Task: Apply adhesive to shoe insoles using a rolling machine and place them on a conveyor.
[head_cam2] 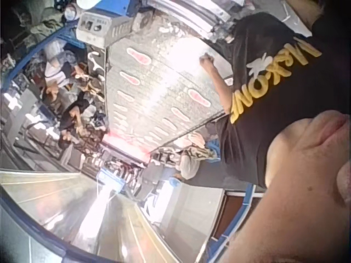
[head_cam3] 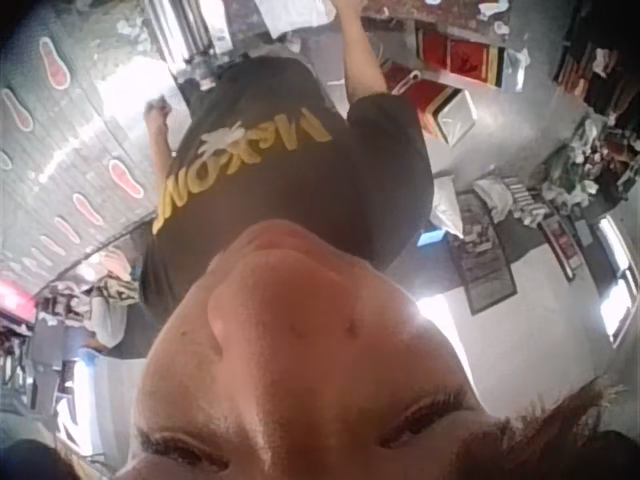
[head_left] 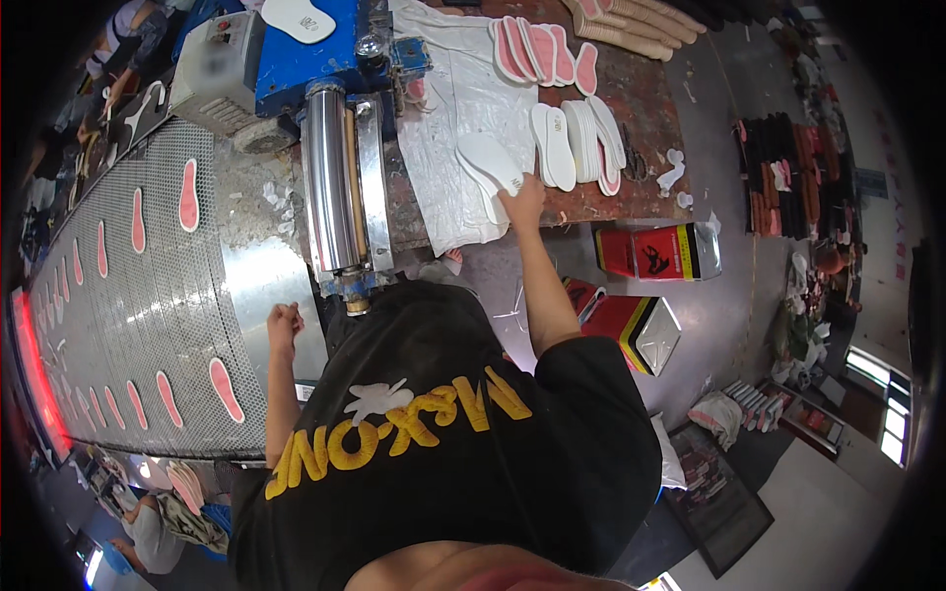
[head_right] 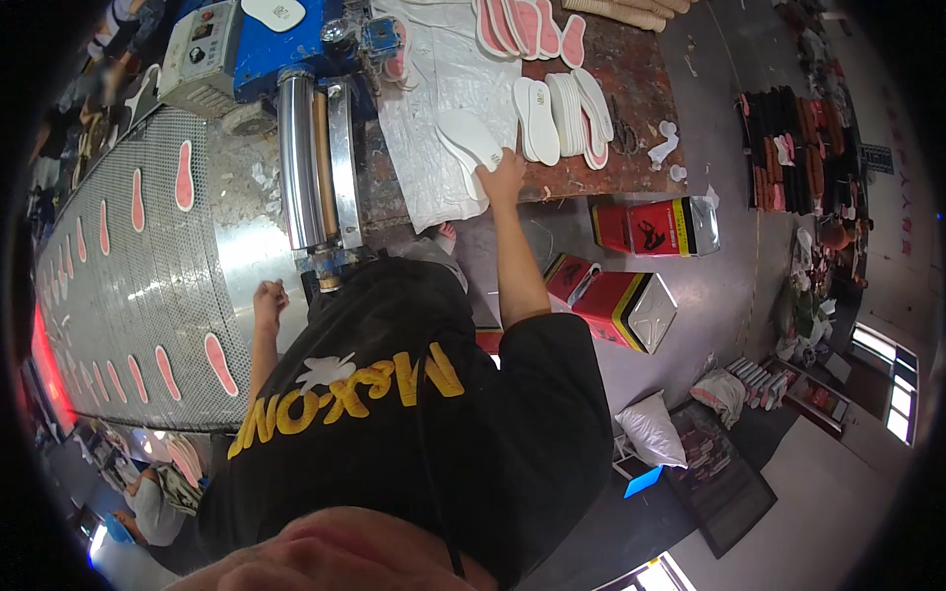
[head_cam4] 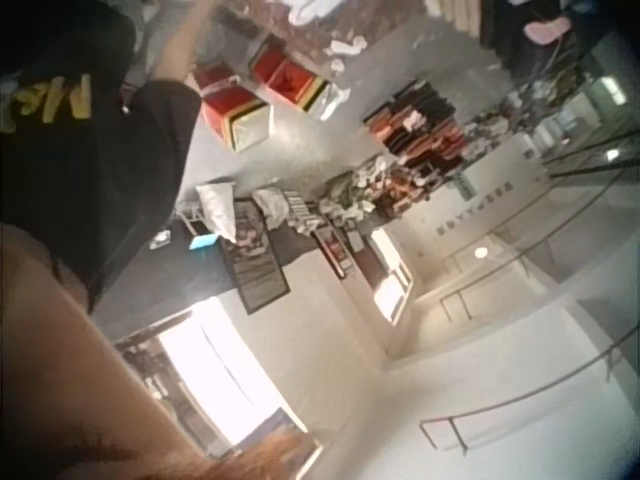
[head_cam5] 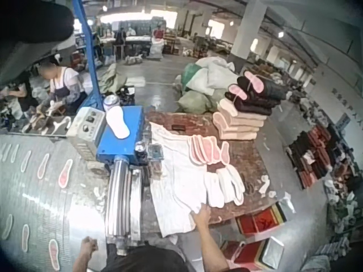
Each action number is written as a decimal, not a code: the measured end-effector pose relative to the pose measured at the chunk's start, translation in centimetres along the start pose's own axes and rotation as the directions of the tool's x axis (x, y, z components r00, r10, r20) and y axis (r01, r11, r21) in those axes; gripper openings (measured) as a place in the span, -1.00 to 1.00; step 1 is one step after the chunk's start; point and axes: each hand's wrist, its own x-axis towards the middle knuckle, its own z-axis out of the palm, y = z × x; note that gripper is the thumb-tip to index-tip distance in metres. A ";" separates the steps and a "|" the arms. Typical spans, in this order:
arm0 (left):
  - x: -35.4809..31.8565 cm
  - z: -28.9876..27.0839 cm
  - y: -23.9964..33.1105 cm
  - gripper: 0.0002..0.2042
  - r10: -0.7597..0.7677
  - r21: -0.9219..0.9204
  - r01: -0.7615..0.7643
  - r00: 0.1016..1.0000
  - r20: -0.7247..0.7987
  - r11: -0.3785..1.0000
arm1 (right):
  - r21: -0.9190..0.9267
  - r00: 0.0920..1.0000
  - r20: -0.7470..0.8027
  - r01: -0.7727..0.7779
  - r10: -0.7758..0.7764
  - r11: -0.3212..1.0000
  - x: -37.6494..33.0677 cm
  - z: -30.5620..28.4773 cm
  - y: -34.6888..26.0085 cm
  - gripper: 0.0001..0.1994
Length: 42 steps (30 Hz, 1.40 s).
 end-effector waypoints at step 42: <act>-1.9 1.7 8.3 -0.38 0.432 -0.394 -0.274 0.810 0.398 0.877 | 0.535 -0.115 -0.241 0.813 -0.964 -0.231 -16.6 -34.0 -46.9 -0.89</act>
